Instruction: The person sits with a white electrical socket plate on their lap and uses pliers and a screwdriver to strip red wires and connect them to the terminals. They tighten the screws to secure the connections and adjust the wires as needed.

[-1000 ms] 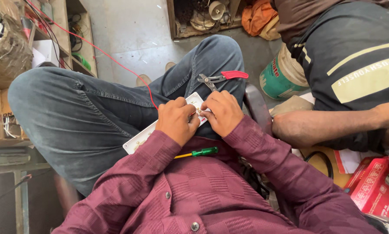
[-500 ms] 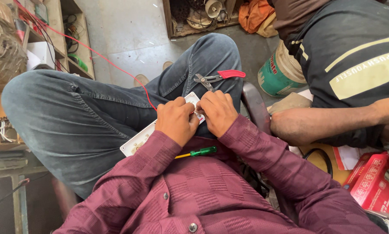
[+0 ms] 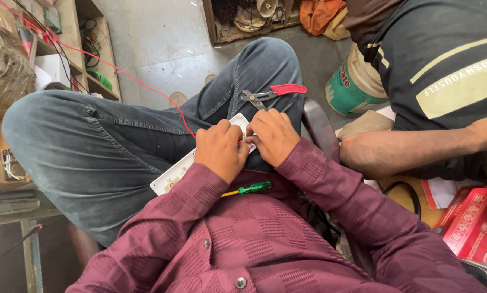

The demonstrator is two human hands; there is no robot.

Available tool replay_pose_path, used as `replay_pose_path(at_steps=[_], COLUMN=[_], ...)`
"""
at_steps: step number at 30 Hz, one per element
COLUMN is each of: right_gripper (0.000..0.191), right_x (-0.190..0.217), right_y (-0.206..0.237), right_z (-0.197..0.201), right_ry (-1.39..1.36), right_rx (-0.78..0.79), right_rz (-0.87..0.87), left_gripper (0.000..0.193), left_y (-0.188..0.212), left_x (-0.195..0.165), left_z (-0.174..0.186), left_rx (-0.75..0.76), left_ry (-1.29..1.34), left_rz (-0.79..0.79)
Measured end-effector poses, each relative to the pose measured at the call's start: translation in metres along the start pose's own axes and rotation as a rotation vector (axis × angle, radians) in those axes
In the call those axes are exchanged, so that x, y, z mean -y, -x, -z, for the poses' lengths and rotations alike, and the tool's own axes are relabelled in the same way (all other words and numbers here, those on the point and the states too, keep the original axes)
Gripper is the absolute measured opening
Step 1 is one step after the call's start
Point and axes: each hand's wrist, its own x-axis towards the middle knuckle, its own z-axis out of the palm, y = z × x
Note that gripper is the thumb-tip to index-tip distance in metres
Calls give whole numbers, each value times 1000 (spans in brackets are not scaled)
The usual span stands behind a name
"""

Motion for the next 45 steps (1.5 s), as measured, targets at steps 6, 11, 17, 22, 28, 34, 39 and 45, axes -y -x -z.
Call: replay_pose_path(at_steps=[6, 11, 17, 22, 28, 34, 39, 45], right_gripper=[19, 19, 20, 19, 13, 23, 26, 22], right_x=[3, 2, 2, 5, 28, 42, 41, 34], right_y=[0, 1, 1, 0, 36, 54, 51, 54], right_z=[-3, 0, -4, 4, 33, 27, 24, 46], right_ry=[29, -27, -48, -149, -157, -170, -189, -211], right_rx=[-4, -25, -10, -58, 287, 441, 449, 368], right_rz=[-8, -5, -12, -14, -192, -70, 26, -55], left_gripper=[13, 11, 12, 14, 15, 19, 17, 16], left_y=[2, 2, 1, 1, -1, 1, 1, 0], left_x=[3, 0, 0, -2, -1, 1, 0, 2], left_z=[3, 4, 5, 2, 1, 4, 3, 0], left_rx=[-7, 11, 9, 10, 21, -8, 7, 0], left_ry=[22, 6, 28, 0, -25, -6, 8, 2], left_rz=[-33, -1, 7, 53, 81, 47, 74, 55])
